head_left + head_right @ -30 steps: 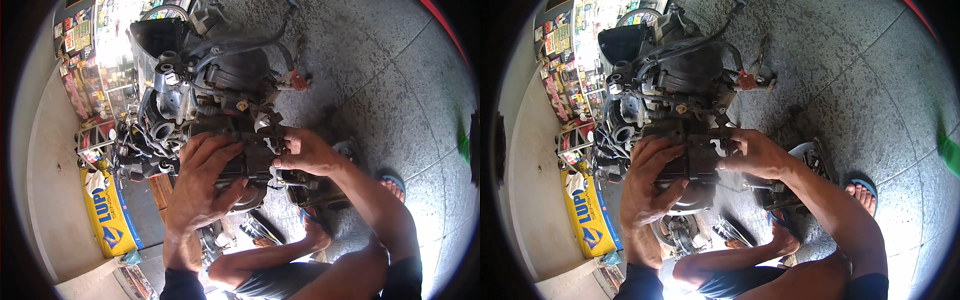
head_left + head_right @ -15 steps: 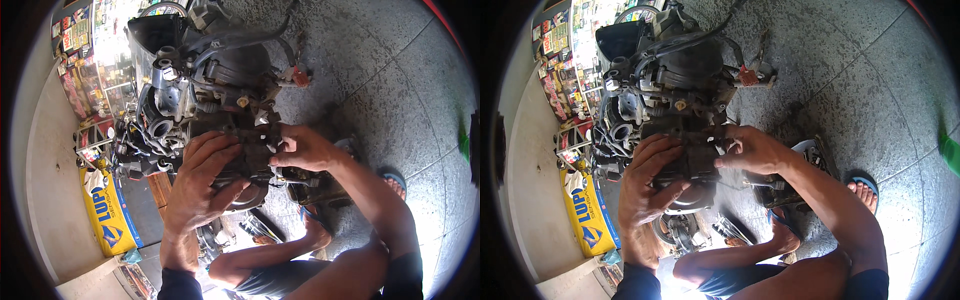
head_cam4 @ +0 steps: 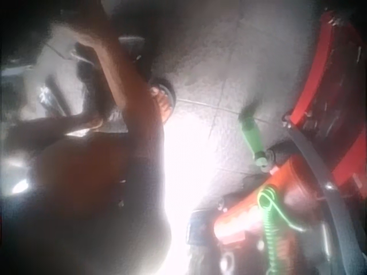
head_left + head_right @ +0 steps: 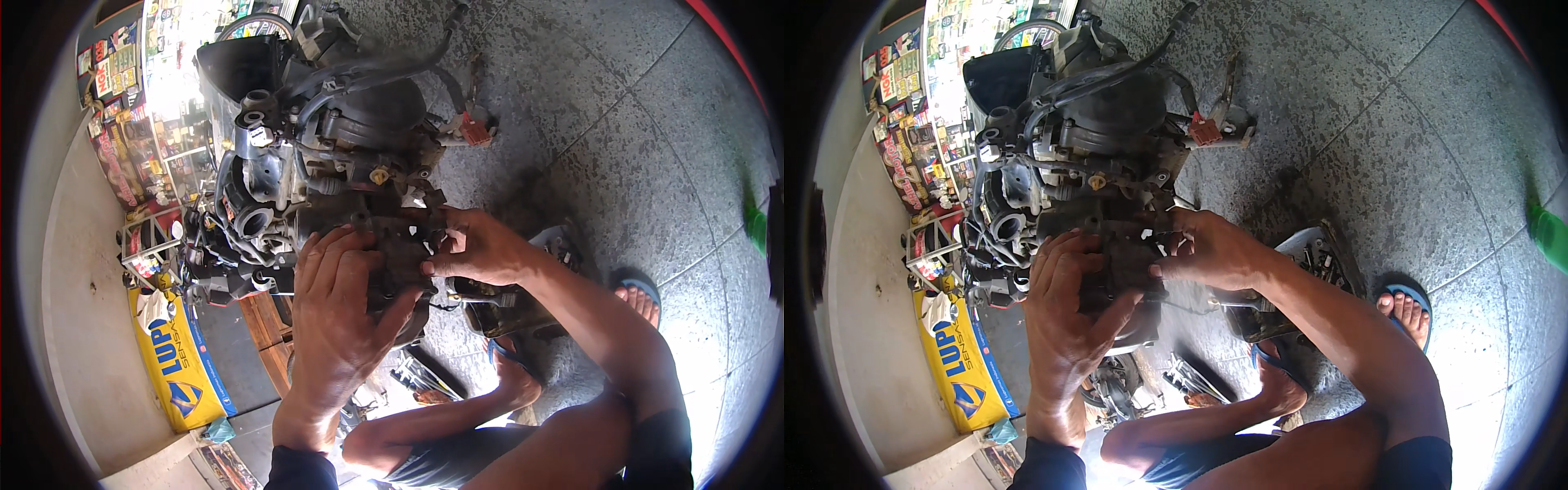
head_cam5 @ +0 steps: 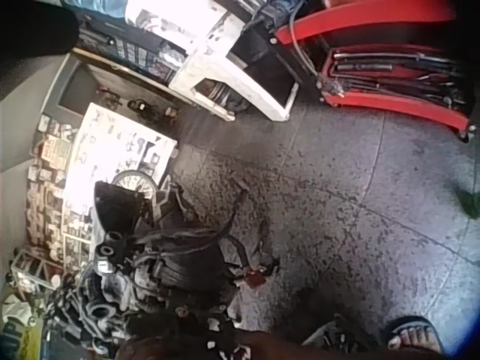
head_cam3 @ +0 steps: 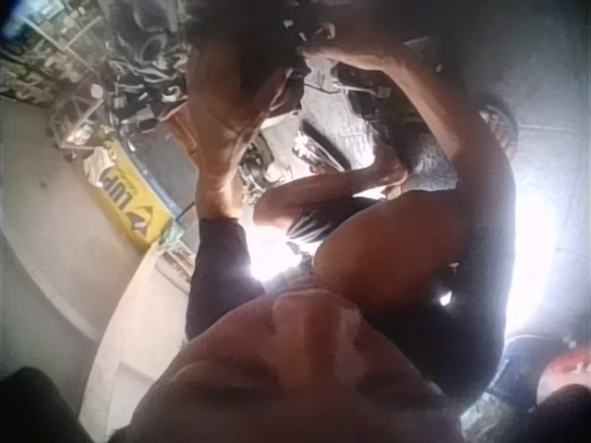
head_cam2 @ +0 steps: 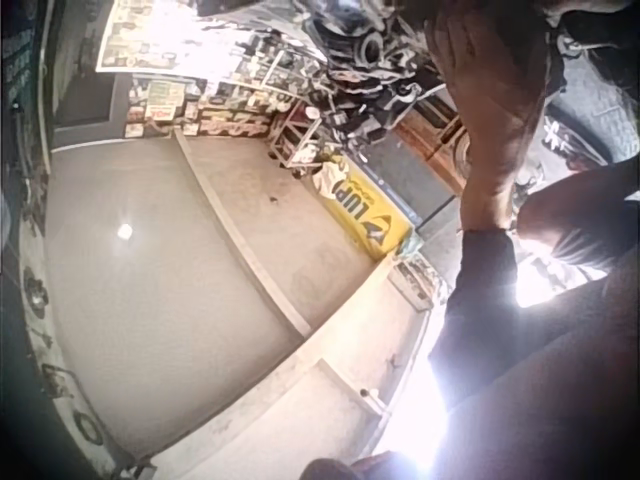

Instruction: The person works on a detached motorcycle engine by hand, removing and adjusting various plastic covers and metal components while the engine sits on the floor.

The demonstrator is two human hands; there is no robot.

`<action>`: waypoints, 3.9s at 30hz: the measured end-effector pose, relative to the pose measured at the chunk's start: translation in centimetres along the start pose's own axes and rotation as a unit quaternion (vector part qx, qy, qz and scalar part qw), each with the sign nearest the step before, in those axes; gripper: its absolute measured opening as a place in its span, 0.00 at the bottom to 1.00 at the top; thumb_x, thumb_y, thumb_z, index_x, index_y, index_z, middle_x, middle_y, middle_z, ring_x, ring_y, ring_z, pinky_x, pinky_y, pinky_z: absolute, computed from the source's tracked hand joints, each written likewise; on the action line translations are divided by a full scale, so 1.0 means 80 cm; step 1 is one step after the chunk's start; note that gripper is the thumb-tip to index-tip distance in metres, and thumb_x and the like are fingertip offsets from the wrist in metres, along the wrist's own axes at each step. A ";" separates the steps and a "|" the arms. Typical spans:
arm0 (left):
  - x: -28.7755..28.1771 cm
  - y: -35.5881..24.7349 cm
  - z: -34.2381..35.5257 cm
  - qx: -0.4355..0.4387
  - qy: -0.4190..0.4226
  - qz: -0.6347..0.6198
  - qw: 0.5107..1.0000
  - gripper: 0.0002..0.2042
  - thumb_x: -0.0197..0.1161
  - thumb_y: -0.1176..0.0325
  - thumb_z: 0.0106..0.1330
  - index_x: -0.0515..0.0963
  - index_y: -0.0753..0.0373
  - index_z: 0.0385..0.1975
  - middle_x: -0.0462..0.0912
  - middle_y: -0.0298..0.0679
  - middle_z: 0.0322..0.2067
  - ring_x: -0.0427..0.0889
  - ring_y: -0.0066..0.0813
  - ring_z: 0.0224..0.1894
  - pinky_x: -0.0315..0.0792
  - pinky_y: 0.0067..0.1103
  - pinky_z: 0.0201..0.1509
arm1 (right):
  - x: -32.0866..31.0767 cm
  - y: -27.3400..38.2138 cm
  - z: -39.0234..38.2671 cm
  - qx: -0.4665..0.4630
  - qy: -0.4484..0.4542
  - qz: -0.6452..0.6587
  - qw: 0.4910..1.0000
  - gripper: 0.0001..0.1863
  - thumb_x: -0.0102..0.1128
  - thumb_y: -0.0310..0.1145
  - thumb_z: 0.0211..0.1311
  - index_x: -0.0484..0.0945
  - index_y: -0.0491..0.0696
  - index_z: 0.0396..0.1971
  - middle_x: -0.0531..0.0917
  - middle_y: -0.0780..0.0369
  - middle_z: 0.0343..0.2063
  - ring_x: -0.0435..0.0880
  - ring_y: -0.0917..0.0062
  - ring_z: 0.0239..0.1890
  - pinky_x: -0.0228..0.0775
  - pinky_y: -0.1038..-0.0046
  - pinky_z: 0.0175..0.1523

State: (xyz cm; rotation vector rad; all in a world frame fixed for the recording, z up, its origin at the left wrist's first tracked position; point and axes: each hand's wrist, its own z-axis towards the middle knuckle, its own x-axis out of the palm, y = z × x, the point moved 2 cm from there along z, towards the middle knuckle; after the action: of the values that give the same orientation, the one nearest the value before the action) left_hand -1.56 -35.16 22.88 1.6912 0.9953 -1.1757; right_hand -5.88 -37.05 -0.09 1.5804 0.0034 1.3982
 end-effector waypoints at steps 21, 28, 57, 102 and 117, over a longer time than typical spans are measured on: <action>-0.006 0.000 0.034 0.037 0.079 0.109 0.990 0.24 0.72 0.59 0.48 0.81 0.60 0.46 0.78 0.40 0.51 0.73 0.43 0.53 0.65 0.37 0.55 | -0.018 0.022 -0.021 -0.003 0.003 -0.020 1.000 0.33 0.75 0.37 0.57 0.74 0.40 0.61 0.81 0.58 0.41 0.80 0.76 0.42 0.75 0.71 0.46; 0.002 0.005 0.030 0.020 0.069 0.082 0.994 0.20 0.70 0.62 0.48 0.81 0.62 0.41 0.82 0.37 0.46 0.75 0.39 0.50 0.66 0.35 0.54 | -0.100 0.043 -0.103 0.078 -0.253 -0.220 0.939 0.24 0.69 0.36 0.63 0.79 0.38 0.54 0.82 0.61 0.39 0.77 0.79 0.38 0.71 0.72 0.47; -0.003 0.008 0.028 0.011 0.071 0.031 0.997 0.28 0.74 0.63 0.48 0.74 0.63 0.50 0.79 0.45 0.49 0.75 0.47 0.51 0.66 0.37 0.56 | 0.020 0.016 -0.021 -0.089 -0.066 0.082 0.990 0.29 0.70 0.33 0.63 0.72 0.38 0.61 0.83 0.59 0.42 0.81 0.77 0.43 0.78 0.73 0.49; 0.005 -0.018 0.004 -0.078 0.052 0.052 0.994 0.19 0.70 0.66 0.53 0.72 0.68 0.40 0.73 0.51 0.46 0.71 0.53 0.56 0.61 0.49 0.64 | -0.030 0.063 -0.005 0.095 -0.164 -0.089 0.978 0.23 0.67 0.50 0.65 0.83 0.40 0.33 0.78 0.67 0.21 0.72 0.82 0.24 0.68 0.73 0.31; 0.004 -0.027 0.010 -0.059 0.084 0.118 0.988 0.16 0.68 0.66 0.55 0.84 0.55 0.45 0.71 0.46 0.49 0.69 0.49 0.57 0.60 0.47 0.65 | -0.029 0.073 0.010 0.016 -0.048 -0.037 0.998 0.16 0.66 0.25 0.62 0.78 0.35 0.48 0.85 0.56 0.31 0.85 0.75 0.30 0.78 0.71 0.39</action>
State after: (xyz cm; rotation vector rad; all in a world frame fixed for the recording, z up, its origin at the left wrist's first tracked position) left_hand -3.74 -35.11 21.98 1.7788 0.9177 -0.8162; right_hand -9.40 -41.89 2.05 1.6558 0.0262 1.2704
